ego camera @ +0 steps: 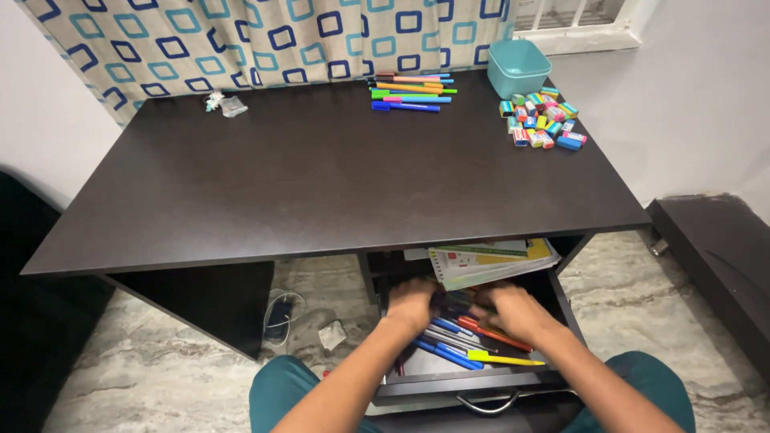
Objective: The person repeatedly takes small colorful erasers and pens from a drawer and places them on the desk. They arrange the erasers into a neat pile and line up the pens in rows. The person continues this process throughout the clip, moving items from the drawer to the desk surface.
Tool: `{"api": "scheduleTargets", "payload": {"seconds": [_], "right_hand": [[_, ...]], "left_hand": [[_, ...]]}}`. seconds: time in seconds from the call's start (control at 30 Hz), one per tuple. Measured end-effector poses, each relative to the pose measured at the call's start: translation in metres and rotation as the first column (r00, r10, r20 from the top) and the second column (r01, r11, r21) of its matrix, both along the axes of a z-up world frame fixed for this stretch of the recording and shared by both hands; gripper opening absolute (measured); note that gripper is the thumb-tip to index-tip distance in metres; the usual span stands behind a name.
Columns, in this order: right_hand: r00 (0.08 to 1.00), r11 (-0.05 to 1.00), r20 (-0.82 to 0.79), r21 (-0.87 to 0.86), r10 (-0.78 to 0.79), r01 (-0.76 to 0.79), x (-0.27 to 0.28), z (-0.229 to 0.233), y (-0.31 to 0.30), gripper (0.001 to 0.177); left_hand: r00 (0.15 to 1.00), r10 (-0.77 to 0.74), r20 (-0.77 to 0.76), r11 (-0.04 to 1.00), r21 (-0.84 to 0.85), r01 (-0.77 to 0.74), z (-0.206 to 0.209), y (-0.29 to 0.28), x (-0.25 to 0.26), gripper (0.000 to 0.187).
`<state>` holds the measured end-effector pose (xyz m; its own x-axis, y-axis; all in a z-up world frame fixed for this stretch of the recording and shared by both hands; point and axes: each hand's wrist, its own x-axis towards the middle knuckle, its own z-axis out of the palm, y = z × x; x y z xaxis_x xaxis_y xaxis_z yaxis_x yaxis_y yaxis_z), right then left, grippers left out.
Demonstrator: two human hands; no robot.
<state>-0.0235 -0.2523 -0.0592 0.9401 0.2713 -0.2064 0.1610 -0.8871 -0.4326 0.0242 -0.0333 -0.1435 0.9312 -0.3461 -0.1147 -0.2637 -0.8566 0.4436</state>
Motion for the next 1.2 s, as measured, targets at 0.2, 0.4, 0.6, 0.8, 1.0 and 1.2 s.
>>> {"api": "scheduleTargets", "payload": {"seconds": [0.2, 0.4, 0.6, 0.8, 1.0, 1.2], "right_hand": [[1.0, 0.997, 0.024, 0.073, -0.017, 0.015, 0.007, -0.002, -0.001, 0.029], [0.993, 0.994, -0.04, -0.028, -0.11, 0.109, 0.009, 0.004, 0.01, 0.027], [0.998, 0.991, -0.002, 0.121, -0.061, 0.061, 0.008, -0.016, 0.01, 0.029], [0.994, 0.995, 0.108, 0.104, -0.008, -0.003, 0.013, -0.035, 0.018, 0.03], [0.99, 0.993, 0.13, 0.106, -0.06, 0.046, 0.013, -0.037, 0.025, 0.028], [0.992, 0.988, 0.113, 0.148, -0.051, 0.034, 0.009, -0.022, 0.033, 0.037]], "left_hand": [[0.999, 0.024, -0.044, 0.999, 0.023, -0.023, 0.028, -0.005, 0.003, 0.041], [0.995, 0.025, -0.099, 0.999, -0.035, -0.028, 0.027, -0.009, 0.004, 0.042], [0.997, -0.04, -0.072, 0.993, -0.117, 0.031, 0.016, -0.013, 0.002, 0.063], [0.997, 0.052, -0.065, 0.981, -0.185, -0.063, 0.016, -0.021, 0.001, 0.061], [0.988, 0.088, -0.13, 0.992, -0.084, -0.1, 0.013, -0.023, 0.009, 0.029], [0.992, 0.125, 0.014, 0.968, -0.223, -0.119, -0.011, -0.015, 0.008, 0.025]]}}
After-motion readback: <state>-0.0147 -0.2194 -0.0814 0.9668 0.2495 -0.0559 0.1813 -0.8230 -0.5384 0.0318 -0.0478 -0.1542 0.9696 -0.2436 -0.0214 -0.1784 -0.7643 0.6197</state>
